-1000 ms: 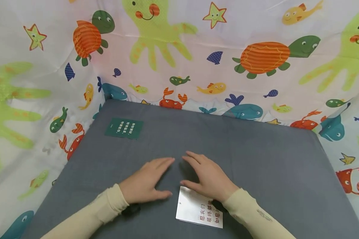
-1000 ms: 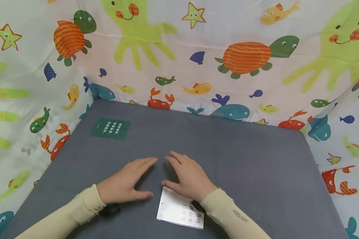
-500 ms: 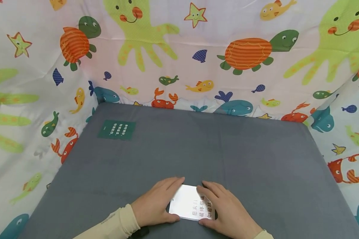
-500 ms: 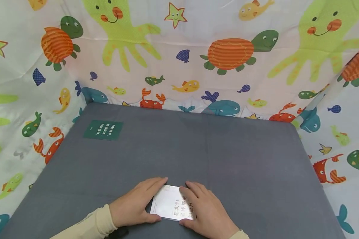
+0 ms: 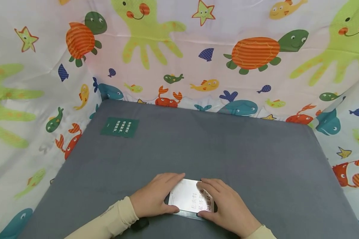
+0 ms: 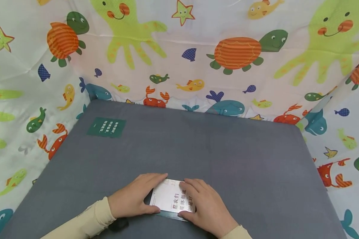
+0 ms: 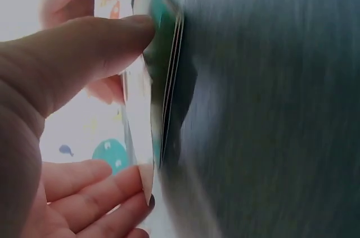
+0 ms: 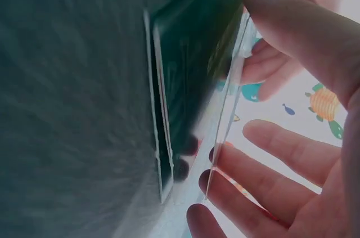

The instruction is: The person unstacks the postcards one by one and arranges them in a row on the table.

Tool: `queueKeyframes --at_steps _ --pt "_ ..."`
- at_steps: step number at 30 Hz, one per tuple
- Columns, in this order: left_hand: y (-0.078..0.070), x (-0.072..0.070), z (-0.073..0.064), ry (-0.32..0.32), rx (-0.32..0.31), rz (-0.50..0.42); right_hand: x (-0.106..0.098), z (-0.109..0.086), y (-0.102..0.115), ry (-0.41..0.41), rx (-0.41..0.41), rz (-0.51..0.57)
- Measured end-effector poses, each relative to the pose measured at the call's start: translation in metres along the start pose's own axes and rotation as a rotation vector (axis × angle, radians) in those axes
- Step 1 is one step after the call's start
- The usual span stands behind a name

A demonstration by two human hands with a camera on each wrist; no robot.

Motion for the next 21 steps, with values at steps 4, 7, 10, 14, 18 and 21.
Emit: queueKeyframes --at_steps 4,7,10,14,18,21 --pt "0.019 -0.017 0.006 -0.007 -0.010 -0.008 0.000 0.026 0.001 0.014 -0.011 -0.003" --pt "0.039 -0.034 0.012 -0.006 -0.028 -0.016 0.003 0.054 0.001 0.026 -0.021 -0.004" --pt "0.064 -0.053 0.022 -0.008 -0.046 -0.002 0.006 0.086 -0.002 0.029 -0.021 -0.015" --pt "0.099 -0.076 0.035 -0.023 -0.087 0.000 0.014 0.132 -0.008 0.053 0.011 -0.011" --pt "0.130 -0.098 0.044 -0.032 -0.149 -0.030 0.026 0.174 -0.014 0.097 0.051 0.019" --pt "0.150 -0.112 0.049 -0.034 -0.181 -0.003 0.032 0.200 -0.017 0.113 0.082 0.035"
Point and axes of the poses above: each hand's wrist, its own z-axis towards the middle knuckle, its own x-axis out of the palm, y = z × x, the point moved 7 cm from there along z, towards the middle knuckle, and after that the axes turned 2 degrees about x, right-handed, at the moved point
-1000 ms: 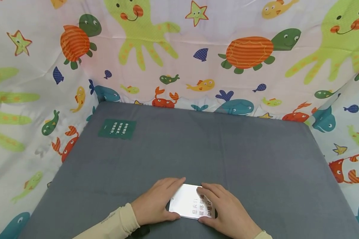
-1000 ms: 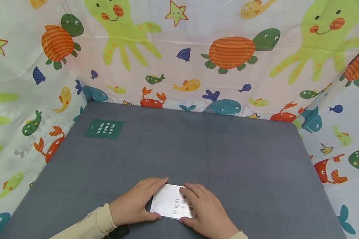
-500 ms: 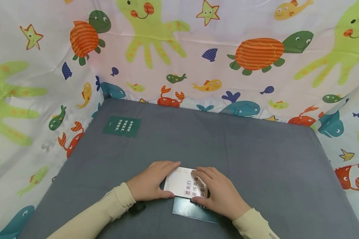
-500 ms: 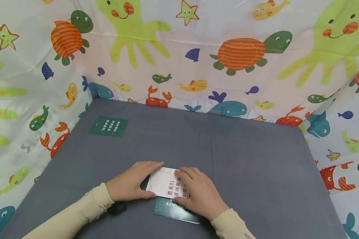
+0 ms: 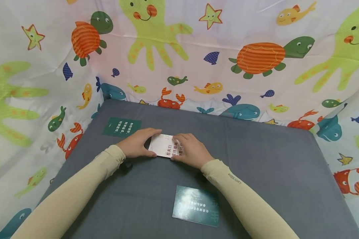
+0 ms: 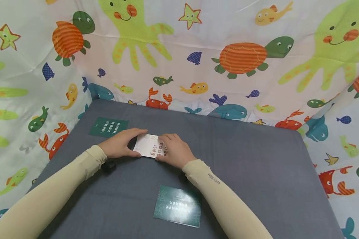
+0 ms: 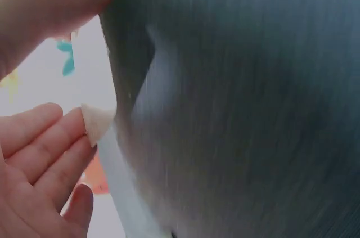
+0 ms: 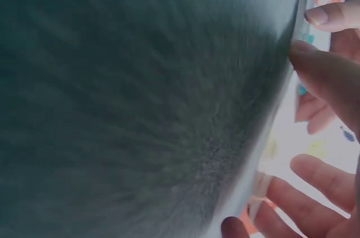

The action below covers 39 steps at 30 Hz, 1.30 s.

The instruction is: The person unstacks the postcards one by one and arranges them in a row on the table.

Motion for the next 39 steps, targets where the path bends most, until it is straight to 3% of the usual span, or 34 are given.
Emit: queueKeyframes --at_steps 8,16,25,34,39 --pt "0.036 -0.028 0.024 0.020 -0.047 0.120 0.006 0.053 0.001 0.041 0.054 -0.011" --pt "0.056 -0.039 0.026 0.029 -0.068 0.094 0.013 0.079 0.006 0.091 0.068 0.017" --pt "0.077 -0.038 0.027 0.040 -0.095 0.095 0.022 0.090 0.009 0.111 0.068 0.017" --pt "0.071 -0.038 0.025 0.050 -0.112 0.086 0.023 0.089 0.006 0.111 0.056 0.016" --pt "0.061 -0.036 0.021 0.009 -0.123 0.122 0.009 0.070 -0.005 0.054 0.085 0.086"
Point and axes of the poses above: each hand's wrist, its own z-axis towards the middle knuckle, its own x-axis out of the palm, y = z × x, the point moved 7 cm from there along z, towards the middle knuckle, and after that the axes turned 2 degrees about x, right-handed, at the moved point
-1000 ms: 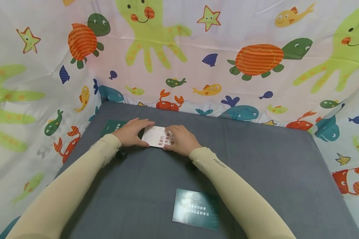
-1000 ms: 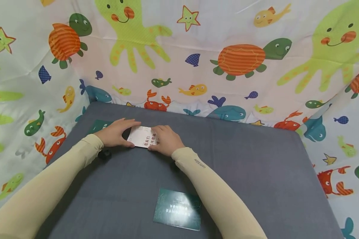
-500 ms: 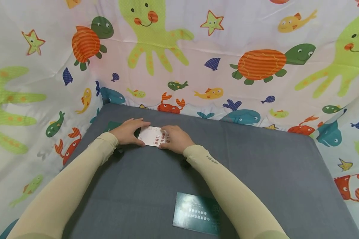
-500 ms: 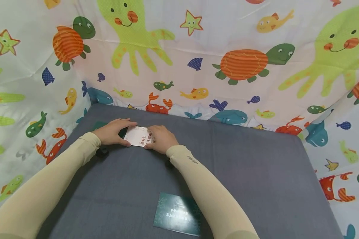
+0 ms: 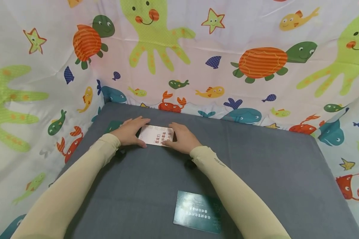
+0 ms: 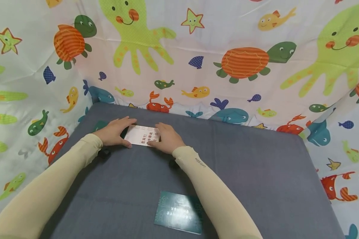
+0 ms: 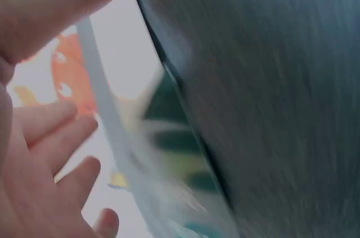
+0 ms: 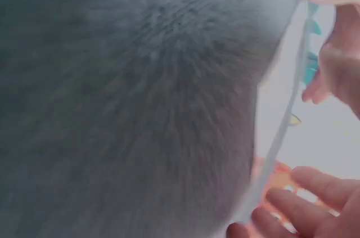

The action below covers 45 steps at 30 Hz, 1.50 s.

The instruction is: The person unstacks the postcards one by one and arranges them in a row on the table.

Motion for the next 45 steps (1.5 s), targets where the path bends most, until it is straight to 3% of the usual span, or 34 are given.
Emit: queueKeyframes --at_steps 3,8,12,15,19,25,32,39,45 --pt "-0.030 0.006 -0.011 -0.057 0.028 0.019 -0.013 -0.032 -0.015 -0.031 0.038 0.022" --pt "-0.112 0.030 -0.053 -0.112 0.184 0.028 -0.024 -0.109 -0.027 -0.029 0.038 -0.017" --pt "-0.168 0.063 -0.089 -0.072 0.320 0.002 -0.022 -0.173 -0.028 -0.037 0.008 -0.051" --pt "-0.191 0.089 -0.108 0.003 0.339 -0.002 -0.014 -0.213 -0.026 -0.014 -0.019 -0.056" --pt "-0.203 0.113 -0.123 0.053 0.326 0.045 0.001 -0.249 -0.024 0.051 -0.029 -0.058" --pt "-0.211 0.126 -0.129 0.032 0.323 0.043 0.012 -0.275 -0.025 0.074 -0.013 -0.062" --pt "-0.218 0.125 -0.128 -0.026 0.343 0.059 0.011 -0.284 -0.025 -0.057 -0.063 -0.077" --pt "-0.221 0.121 -0.121 0.018 0.360 0.015 0.003 -0.286 -0.027 -0.119 -0.090 -0.094" --pt "-0.218 0.109 -0.100 0.042 0.353 -0.052 -0.010 -0.275 -0.036 -0.169 -0.123 -0.052"
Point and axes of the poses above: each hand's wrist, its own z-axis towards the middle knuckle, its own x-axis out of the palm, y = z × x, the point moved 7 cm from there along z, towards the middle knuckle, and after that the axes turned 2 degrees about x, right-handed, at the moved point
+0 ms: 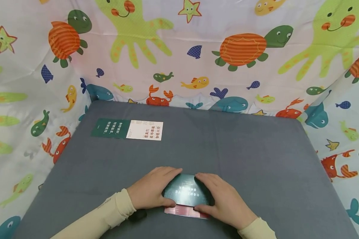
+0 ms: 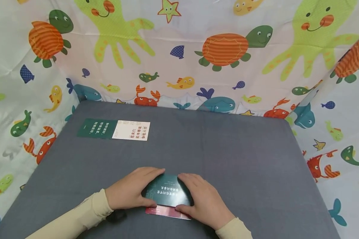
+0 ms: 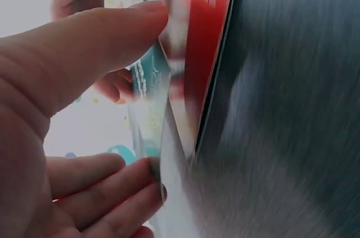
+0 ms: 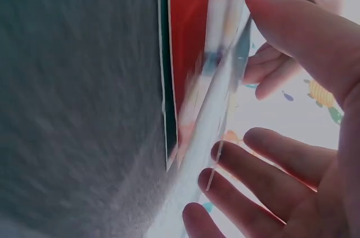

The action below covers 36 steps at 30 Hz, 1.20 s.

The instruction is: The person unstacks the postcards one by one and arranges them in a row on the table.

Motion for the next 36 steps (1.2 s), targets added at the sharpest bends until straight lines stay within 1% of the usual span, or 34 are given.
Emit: queueKeyframes --at_steps 3,7,9,15,20,25,27,30,36 --pt "0.011 -0.008 0.012 -0.010 -0.002 -0.002 0.000 0.016 -0.011 0.010 0.016 0.026" --pt "0.027 -0.016 0.029 -0.027 -0.005 0.020 0.004 0.039 -0.028 0.048 0.072 0.048" --pt "0.036 -0.020 0.037 -0.032 -0.011 0.023 0.005 0.051 -0.035 0.059 0.084 0.054" --pt "0.073 -0.032 0.065 -0.008 -0.059 0.015 0.003 0.091 -0.052 0.072 0.082 0.032" --pt "0.100 -0.049 0.088 0.000 -0.091 0.024 -0.001 0.130 -0.062 0.119 0.095 -0.002" --pt "0.127 -0.062 0.109 0.008 -0.142 0.050 -0.003 0.166 -0.073 0.162 0.124 -0.009" --pt "0.136 -0.066 0.116 0.008 -0.162 0.051 -0.002 0.178 -0.079 0.181 0.142 0.006" --pt "0.143 -0.072 0.122 0.010 -0.178 0.025 0.000 0.191 -0.086 0.213 0.154 0.036" --pt "0.154 -0.076 0.130 0.030 -0.198 0.007 0.003 0.207 -0.093 0.244 0.141 0.083"
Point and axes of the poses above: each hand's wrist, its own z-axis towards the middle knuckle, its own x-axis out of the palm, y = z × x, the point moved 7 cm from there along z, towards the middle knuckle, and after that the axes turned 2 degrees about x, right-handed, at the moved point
